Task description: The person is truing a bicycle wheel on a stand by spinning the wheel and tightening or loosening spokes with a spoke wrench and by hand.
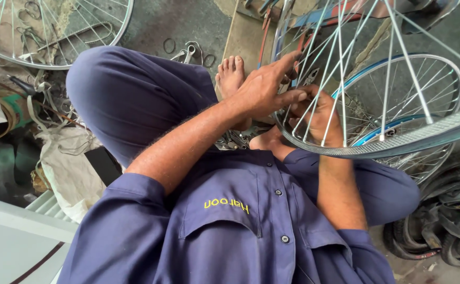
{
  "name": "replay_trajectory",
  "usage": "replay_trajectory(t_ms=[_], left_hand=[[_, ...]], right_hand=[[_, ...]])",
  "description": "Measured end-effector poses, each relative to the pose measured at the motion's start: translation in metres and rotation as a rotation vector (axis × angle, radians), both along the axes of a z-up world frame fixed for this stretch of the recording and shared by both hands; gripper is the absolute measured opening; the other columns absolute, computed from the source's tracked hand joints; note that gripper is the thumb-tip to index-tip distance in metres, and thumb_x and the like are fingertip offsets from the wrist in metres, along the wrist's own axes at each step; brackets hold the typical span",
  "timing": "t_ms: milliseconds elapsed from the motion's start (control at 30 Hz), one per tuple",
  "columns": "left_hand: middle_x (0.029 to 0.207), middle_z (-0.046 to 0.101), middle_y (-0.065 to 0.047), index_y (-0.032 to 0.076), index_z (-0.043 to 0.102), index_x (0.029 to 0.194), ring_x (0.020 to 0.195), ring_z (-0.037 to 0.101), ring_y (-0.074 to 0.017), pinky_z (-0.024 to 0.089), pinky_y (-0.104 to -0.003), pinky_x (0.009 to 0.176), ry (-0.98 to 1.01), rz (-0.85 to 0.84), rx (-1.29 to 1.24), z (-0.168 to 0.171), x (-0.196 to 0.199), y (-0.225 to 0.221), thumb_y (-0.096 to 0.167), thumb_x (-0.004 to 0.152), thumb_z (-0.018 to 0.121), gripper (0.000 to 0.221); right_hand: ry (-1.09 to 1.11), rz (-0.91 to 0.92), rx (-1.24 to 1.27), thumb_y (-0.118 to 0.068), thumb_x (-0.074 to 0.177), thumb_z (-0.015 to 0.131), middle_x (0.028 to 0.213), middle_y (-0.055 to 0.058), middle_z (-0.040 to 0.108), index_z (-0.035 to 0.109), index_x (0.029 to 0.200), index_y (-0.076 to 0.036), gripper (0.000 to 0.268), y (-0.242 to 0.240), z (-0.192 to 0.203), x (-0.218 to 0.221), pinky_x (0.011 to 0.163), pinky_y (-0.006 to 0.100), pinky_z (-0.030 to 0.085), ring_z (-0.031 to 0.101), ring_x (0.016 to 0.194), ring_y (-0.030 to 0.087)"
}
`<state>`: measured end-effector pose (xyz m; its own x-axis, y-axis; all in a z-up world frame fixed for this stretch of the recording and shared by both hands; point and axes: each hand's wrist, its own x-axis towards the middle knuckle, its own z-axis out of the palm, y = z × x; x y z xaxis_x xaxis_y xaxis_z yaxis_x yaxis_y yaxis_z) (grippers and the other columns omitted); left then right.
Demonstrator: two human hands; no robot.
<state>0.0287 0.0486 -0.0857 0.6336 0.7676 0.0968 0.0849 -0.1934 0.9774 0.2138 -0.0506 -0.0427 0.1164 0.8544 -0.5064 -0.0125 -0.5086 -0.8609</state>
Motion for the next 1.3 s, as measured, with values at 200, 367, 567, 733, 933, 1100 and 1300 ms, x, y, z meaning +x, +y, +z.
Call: replay_trajectory(t_ms=[200,367,567,733,933,1100,1300], left_hand=[[0.123,0.073,-0.019,0.008,0.033,0.156,0.115,0.071,-0.0346,0.054,-0.044,0.097,0.048,-0.057,-0.102,0.005,-0.002,0.002,0.045,0.09,0.079,0.089],[0.124,0.073,-0.019,0.008,0.034,0.156,0.115,0.072,-0.0346,0.055,-0.044,0.097,0.027,-0.038,-0.092,0.006,-0.002,0.003,0.046,0.091,0.08,0.088],[0.125,0.073,-0.019,0.007,0.033,0.156,0.114,0.073,-0.0345,0.056,-0.043,0.097,0.016,-0.046,-0.074,0.001,-0.002,0.002,0.042,0.092,0.08,0.087],[0.124,0.073,-0.019,0.006,0.036,0.154,0.115,0.073,-0.0333,0.056,-0.042,0.098,0.005,-0.039,-0.099,0.0,-0.001,0.004,0.041,0.089,0.082,0.087],[0.122,0.071,-0.019,0.003,0.045,0.146,0.109,0.073,-0.0321,0.056,-0.042,0.092,0.083,0.042,0.02,0.024,-0.011,0.004,0.038,0.092,0.081,0.074],[0.1,0.072,-0.011,0.006,0.066,0.125,0.088,0.075,-0.0235,0.059,-0.034,0.08,-0.008,0.212,0.096,0.095,-0.022,-0.022,0.027,0.105,0.071,0.03],[0.1,0.065,-0.013,-0.003,0.062,0.115,0.079,0.064,-0.0289,0.051,-0.041,0.071,-0.139,-0.062,0.561,0.172,-0.03,-0.035,0.022,0.09,0.088,0.043]], right_hand=[[0.331,-0.003,0.057,-0.003,0.095,0.077,0.094,-0.001,0.066,0.063,0.113,-0.008,0.023,-0.005,-0.002,0.007,0.066,0.024,0.057,0.067,0.078,0.009],[0.41,0.024,0.04,-0.005,0.096,0.074,0.095,-0.002,0.066,0.065,0.118,-0.006,0.024,-0.004,-0.004,0.009,0.067,0.023,0.057,0.066,0.078,0.008],[0.025,-0.008,0.062,0.001,0.094,0.067,0.09,0.0,0.07,0.069,0.109,-0.004,0.016,0.001,-0.003,-0.006,0.062,0.022,0.053,0.065,0.074,0.007],[-0.633,0.064,0.177,0.003,0.092,0.071,0.074,0.006,0.066,0.065,0.088,0.001,0.007,0.006,-0.007,-0.032,0.057,0.028,0.05,0.064,0.066,0.013],[-0.214,-0.07,0.084,0.001,0.085,0.076,0.083,0.003,0.07,0.066,0.096,-0.004,0.016,0.003,-0.004,-0.025,0.06,0.027,0.054,0.068,0.073,0.012],[-0.275,-0.062,0.256,-0.003,0.087,0.086,0.09,0.005,0.07,0.067,0.105,-0.001,0.027,-0.012,-0.027,-0.013,0.068,0.029,0.055,0.067,0.08,0.015],[-0.384,-0.335,0.572,-0.008,0.101,0.074,0.1,0.003,0.069,0.063,0.115,-0.003,0.018,-0.023,-0.028,0.008,0.081,0.029,0.055,0.066,0.092,0.016]])
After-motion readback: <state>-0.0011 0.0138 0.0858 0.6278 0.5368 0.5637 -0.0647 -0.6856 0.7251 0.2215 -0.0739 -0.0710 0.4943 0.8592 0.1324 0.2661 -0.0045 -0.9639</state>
